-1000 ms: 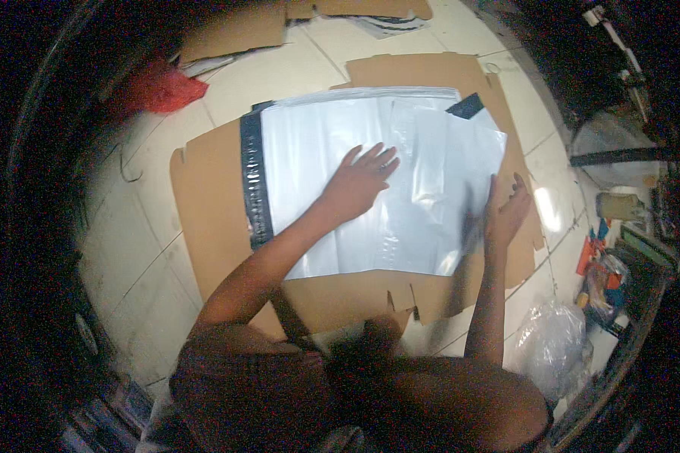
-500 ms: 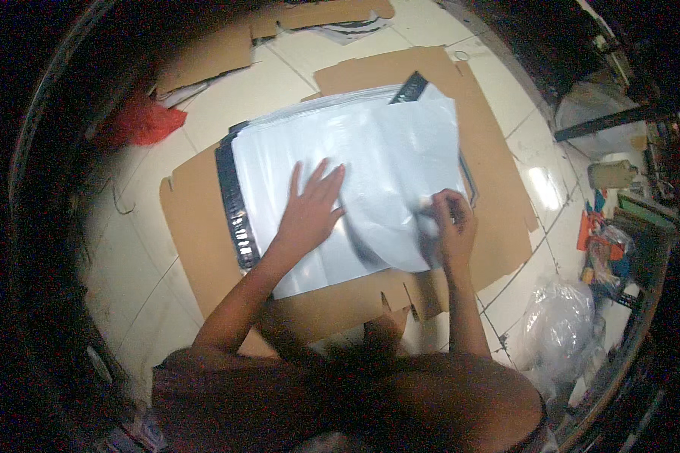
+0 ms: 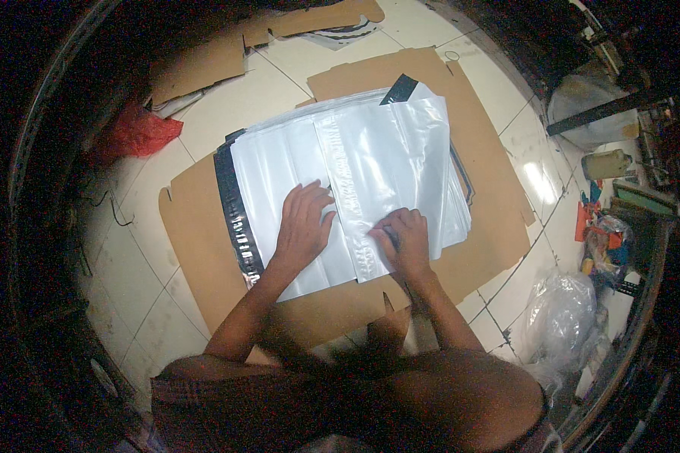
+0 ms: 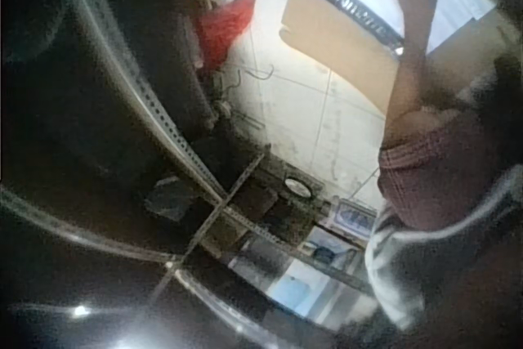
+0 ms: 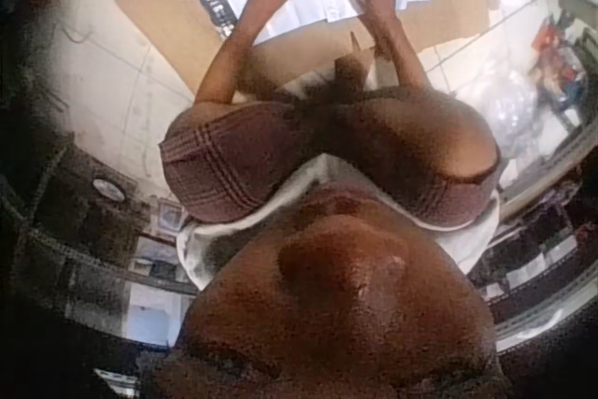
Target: The person sits on the floor and separates a stack of white poly mailers one by one, placing each separated mailer into a growing pile. The person handles the mailers by hand without using tools.
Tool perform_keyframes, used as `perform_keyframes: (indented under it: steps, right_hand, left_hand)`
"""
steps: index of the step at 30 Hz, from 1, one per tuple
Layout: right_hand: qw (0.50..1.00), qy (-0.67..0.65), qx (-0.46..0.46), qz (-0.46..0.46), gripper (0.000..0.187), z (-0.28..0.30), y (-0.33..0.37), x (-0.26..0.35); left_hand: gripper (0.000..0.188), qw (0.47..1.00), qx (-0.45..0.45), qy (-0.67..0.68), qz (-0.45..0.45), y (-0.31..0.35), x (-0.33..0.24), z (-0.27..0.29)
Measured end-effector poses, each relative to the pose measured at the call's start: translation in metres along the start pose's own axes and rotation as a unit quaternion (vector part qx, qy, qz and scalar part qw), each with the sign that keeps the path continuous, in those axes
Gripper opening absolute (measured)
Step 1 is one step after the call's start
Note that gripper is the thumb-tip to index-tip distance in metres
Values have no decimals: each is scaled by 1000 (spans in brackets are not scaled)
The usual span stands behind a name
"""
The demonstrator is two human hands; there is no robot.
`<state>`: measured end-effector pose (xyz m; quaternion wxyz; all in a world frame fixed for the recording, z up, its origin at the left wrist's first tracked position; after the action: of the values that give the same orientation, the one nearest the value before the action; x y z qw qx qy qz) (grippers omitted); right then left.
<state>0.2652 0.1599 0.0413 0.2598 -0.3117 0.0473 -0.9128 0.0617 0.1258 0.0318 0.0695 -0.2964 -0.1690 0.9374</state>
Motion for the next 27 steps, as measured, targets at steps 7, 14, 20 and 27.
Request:
perform_keyframes:
  steps: [7,14,20,27]
  right_hand:
    - [1000,-8,1,-1,22,-2,0,-18]
    - [790,-510,-187,-284,31,67,20,-69]
    - [656,-608,-277,-351,48,116,26,-111]
    - [698,-359,-423,-453,47,127,71,-172]
  left_hand:
    - [25,984,-47,116,125,-14,7,2]
    - [54,996,-42,75,-10,-36,-10,22]
    - [59,968,209,-115,-82,-3,-21,-23]
    - [59,956,250,-152,5,68,-19,26]
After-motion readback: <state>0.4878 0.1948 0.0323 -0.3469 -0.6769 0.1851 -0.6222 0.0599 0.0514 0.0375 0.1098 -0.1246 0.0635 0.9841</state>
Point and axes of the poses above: each hand's wrist, its own y-axis away from the middle knuckle, its own z-axis out of the back of the hand, x = y × z, the point moved 4 cm from there along -y, towards the middle knuckle, and after that the axes turned 2 degrees about -x, right-handed, at the moved point
